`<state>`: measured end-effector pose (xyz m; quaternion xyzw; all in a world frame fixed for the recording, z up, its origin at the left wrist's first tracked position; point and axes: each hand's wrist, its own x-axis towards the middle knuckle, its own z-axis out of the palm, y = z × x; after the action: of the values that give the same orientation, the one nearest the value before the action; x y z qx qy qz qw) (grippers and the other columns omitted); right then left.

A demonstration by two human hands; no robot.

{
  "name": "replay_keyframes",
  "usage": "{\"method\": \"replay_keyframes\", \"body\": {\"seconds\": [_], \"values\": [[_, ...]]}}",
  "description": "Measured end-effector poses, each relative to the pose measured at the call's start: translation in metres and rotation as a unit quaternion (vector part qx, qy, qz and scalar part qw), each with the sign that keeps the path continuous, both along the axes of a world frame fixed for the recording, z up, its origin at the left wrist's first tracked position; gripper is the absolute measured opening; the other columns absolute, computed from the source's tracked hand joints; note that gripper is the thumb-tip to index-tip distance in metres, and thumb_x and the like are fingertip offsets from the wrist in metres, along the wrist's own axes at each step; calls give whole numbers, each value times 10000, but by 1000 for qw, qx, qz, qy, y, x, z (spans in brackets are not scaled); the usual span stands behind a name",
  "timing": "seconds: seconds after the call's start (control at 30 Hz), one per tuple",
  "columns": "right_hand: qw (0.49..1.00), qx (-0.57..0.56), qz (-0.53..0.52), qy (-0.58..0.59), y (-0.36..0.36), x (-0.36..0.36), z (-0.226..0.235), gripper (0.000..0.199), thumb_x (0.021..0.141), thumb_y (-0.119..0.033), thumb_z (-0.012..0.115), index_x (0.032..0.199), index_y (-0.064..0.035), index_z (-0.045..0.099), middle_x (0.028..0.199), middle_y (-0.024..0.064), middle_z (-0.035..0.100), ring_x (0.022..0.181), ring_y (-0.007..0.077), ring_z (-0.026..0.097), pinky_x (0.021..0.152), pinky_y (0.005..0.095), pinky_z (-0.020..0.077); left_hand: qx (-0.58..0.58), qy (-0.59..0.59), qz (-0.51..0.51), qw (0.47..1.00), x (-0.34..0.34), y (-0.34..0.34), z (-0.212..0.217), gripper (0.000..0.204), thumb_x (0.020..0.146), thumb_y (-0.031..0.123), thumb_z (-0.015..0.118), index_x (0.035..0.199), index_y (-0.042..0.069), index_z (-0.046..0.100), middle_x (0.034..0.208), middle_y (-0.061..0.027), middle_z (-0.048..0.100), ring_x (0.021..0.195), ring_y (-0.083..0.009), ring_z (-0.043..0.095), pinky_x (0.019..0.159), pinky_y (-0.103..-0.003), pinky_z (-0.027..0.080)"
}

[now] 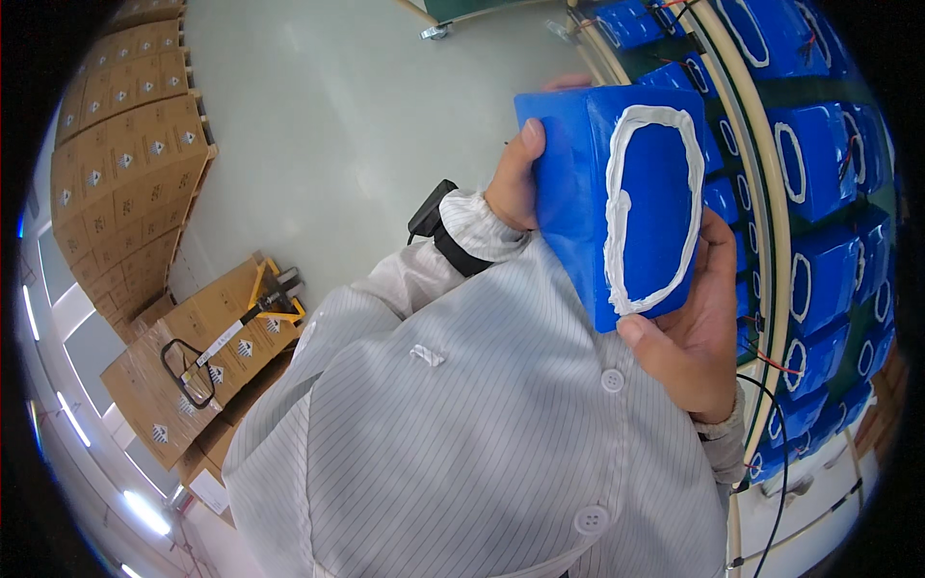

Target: Inspecting and assembling wiring on blue battery pack units in a factory setting.

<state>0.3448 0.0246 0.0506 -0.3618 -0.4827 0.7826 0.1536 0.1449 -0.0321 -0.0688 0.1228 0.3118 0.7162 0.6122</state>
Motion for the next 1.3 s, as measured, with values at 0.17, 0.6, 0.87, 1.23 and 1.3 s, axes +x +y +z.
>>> {"method": "replay_keyframes", "body": {"seconds": [0.17, 0.6, 0.87, 1.23, 1.3], "values": [[996, 76, 35, -25, -3, 0, 0, 923, 705, 9, 695, 1468, 43, 176, 1381, 207, 352, 1337, 288, 435, 1125, 408, 417, -1, -18, 8, 1000, 3, -2, -2, 925, 864, 661, 676, 1503, 72, 357, 1418, -165, 530, 1277, -289, 564, 1080, -460, 480], [896, 441, -41, -18, 22, 22, -38, 236, 828, 139, 533, 1026, 33, 607, 1016, 116, 628, 763, 151, 563, 673, 261, 453, 1, -112, -3, 994, 12, -14, -20, 872, 880, 674, 647, 1439, 27, 476, 1341, -179, 618, 1190, -309, 642, 1020, -468, 533], [730, 683, 33, 25, 19, 34, -17, 251, 939, -193, 637, 1187, -158, 658, 1406, 244, 476, 1280, 390, 541, 989, 471, 543, -38, -103, 17, 994, 8, -20, -13, 836, 884, 658, 657, 1409, 25, 510, 1322, -171, 631, 1174, -298, 648, 1022, -459, 530], [665, 738, 108, 41, -1, 6, -3, 346, 774, -177, 839, 1100, -254, 752, 1138, 27, 558, 997, 219, 533, 823, 360, 460, -26, -142, 2, 990, 9, -21, -13, 853, 885, 657, 658, 1438, 31, 487, 1362, -176, 607, 1200, -295, 632, 1035, -451, 522], [657, 740, 128, 62, 0, 5, -3, 351, 757, -148, 830, 1095, -203, 750, 1115, 52, 545, 962, 244, 522, 765, 363, 455, -14, -150, -7, 989, 8, -21, -13, 853, 882, 657, 661, 1437, 31, 489, 1359, -176, 610, 1195, -293, 635, 1033, -450, 524]]}}
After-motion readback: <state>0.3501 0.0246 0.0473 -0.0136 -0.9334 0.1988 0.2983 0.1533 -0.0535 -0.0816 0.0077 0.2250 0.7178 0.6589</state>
